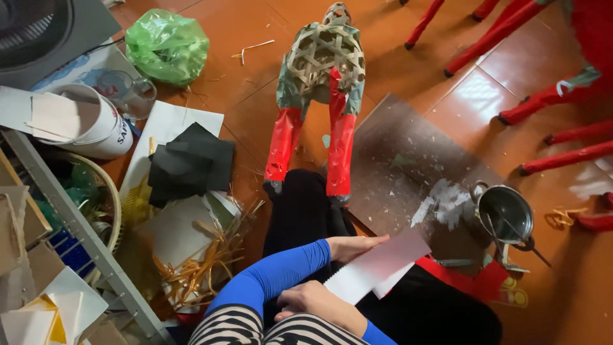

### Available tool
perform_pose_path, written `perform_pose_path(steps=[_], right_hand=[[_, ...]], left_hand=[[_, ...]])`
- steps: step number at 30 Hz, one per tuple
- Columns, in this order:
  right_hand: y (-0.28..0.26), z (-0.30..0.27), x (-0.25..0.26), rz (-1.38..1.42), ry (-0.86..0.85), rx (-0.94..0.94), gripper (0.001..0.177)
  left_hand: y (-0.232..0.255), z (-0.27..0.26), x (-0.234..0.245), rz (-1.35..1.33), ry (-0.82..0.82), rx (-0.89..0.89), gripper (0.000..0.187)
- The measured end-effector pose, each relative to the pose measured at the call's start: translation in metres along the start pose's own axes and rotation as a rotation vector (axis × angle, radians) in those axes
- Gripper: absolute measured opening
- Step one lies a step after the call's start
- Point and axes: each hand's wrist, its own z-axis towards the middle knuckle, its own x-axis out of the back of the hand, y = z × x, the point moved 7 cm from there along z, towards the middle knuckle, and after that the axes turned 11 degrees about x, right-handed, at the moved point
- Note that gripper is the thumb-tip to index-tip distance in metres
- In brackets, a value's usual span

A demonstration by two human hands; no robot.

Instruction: Applying red tape and white paper strips to a giraffe-shaped craft model using a brush and glue

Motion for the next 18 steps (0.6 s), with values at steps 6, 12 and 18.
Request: perform_pose_path(steps=[6, 12, 18], right_hand=[[0.004, 0.004, 0.017, 0.069, 0.027, -0.052, 0.048], [0.118, -0.087, 0.049, -0.292, 0.745, -0.172, 0.043], [0.100, -0.204, 0.172, -0.190, 1.570, -0.649, 0.055]], left_hand=[[-0.015, 0.035, 0.026, -0.074, -0.163, -0.133, 0.040], [0.047, 0.052, 0.051, -0.144, -0.092, -0.516, 0.044], [0.108, 0.035, 0.050, -0.255, -0.109, -0.593, 0.073]])
